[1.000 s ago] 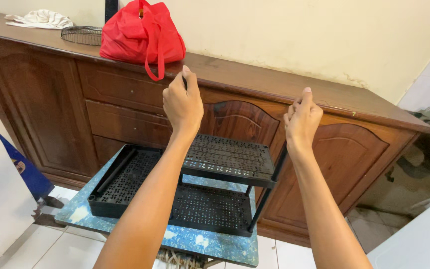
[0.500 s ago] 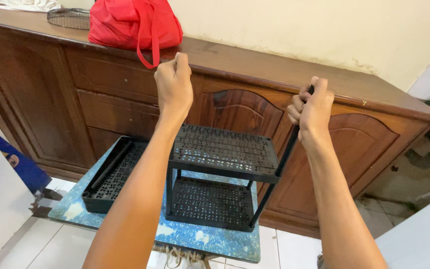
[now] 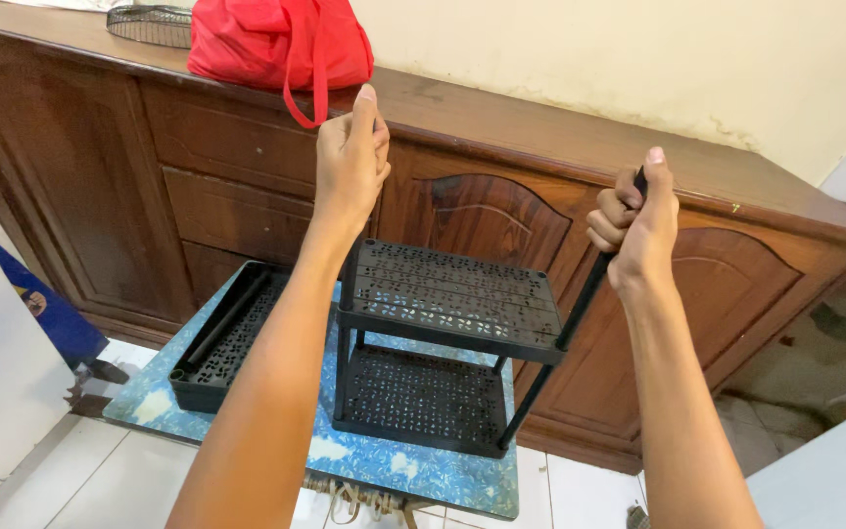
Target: The person assembles a black plastic two-tier rack by inserting four black cylindrical legs into the corner holes of the trays. They handle each leg one at a time, aligning and pushing them into place on a small table.
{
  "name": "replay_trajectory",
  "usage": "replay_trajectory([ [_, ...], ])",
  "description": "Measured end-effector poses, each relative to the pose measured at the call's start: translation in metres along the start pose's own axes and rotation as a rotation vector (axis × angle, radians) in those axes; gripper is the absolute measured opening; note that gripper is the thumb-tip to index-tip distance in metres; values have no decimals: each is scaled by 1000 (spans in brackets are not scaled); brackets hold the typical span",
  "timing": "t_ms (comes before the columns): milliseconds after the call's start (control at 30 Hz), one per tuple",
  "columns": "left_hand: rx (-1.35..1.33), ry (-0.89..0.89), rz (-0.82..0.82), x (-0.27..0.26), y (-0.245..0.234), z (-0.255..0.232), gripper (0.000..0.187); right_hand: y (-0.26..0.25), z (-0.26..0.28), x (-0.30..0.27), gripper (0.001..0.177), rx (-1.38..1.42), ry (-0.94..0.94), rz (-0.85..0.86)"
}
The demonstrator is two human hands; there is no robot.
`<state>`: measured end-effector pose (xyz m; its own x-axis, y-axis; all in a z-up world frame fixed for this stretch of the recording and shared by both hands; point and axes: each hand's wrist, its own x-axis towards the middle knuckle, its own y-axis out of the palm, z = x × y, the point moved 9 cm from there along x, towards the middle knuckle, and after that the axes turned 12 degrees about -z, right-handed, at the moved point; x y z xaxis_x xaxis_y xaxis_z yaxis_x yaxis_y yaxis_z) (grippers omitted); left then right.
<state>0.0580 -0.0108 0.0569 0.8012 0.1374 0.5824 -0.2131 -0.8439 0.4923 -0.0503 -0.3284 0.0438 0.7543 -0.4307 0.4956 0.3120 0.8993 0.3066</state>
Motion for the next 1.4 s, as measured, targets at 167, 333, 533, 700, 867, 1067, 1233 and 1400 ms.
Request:
replay_trajectory([
  [167,306,386,-145,-23,-2,-29,54,0,10,-16,52,-36,-250,-159],
  [333,609,491,-215,-39,5,-47,39,9,21,-40,48,-163,-494,-321],
  [533,707,677,-259,-61,14,-58,33,10,19,-78,43,-529,-664,-534],
  [700,761,602,-270,-57,8,-47,33,4,9,-78,41,-514,-605,-484],
  [867,792,635,-316,-71,0,-46,38,-1,-5,-60,42,-327,-467,-362],
  [1067,716,453,-291,-50,-13,-28,48,-7,-17,-47,44,-125,-381,-226],
  [1233,372,449,-149,-39,-18,-18,54,-11,-27,-38,46,12,-197,-145],
  [1400,56,-9,-49,-27,-26,16,52,-12,-28,-39,50,4,-101,-86],
])
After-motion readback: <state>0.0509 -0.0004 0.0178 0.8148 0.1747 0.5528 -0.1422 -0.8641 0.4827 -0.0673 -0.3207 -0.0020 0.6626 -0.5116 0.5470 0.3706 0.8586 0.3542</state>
